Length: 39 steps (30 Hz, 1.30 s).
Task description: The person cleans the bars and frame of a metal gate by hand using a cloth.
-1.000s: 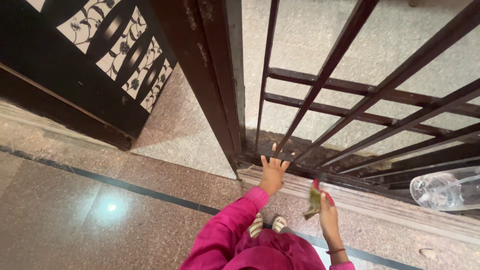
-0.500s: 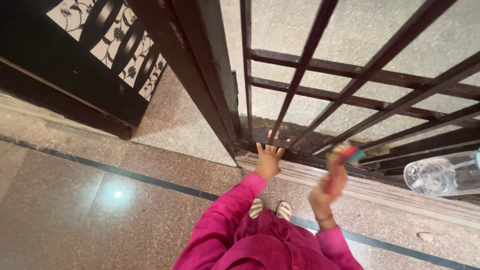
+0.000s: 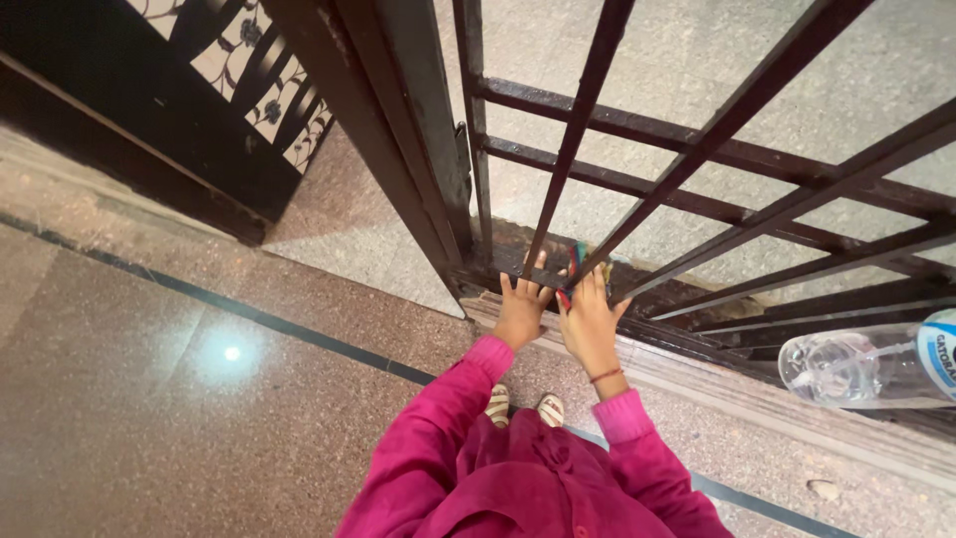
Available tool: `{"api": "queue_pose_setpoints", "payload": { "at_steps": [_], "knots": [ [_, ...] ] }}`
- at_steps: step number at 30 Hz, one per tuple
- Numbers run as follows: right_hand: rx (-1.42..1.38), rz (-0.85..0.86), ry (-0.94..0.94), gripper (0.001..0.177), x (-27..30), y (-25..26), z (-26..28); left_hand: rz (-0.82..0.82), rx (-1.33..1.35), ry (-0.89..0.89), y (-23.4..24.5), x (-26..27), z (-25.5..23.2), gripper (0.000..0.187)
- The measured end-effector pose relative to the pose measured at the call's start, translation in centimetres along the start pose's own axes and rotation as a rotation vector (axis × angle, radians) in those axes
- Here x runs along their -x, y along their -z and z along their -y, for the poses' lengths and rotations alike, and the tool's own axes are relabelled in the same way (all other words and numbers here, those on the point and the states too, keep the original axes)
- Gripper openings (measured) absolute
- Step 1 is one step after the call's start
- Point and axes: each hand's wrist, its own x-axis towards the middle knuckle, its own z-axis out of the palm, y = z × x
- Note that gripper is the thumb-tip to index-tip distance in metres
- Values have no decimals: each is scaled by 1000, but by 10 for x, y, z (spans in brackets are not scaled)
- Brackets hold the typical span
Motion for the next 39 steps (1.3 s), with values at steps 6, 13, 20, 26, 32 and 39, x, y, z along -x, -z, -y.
{"api": "queue_pose_setpoints", "payload": {
  "at_steps": [6,13,20,26,32,39],
  "knots": [
    [158,-14,144,61,26,2,-9,36,4,27,-5,-5,-2,118],
    [217,43,117,57,26,0,-5,4,2,39,-1,-1,-3,114],
    [4,16,127,65,0,-1,-14,-32,11,61,-3,-2,-5,113],
    [-27,-17,193,60,32,-8,-24,-194,79,54,-26,0,-5,96],
    [-452,260,-144,48,83,-16,-49,-335,384,135,-79,10,-16,75],
    [-1984,476,-781,40,101,-1,-54,381,2132,790,-55,72,-50,82]
  ]
}}
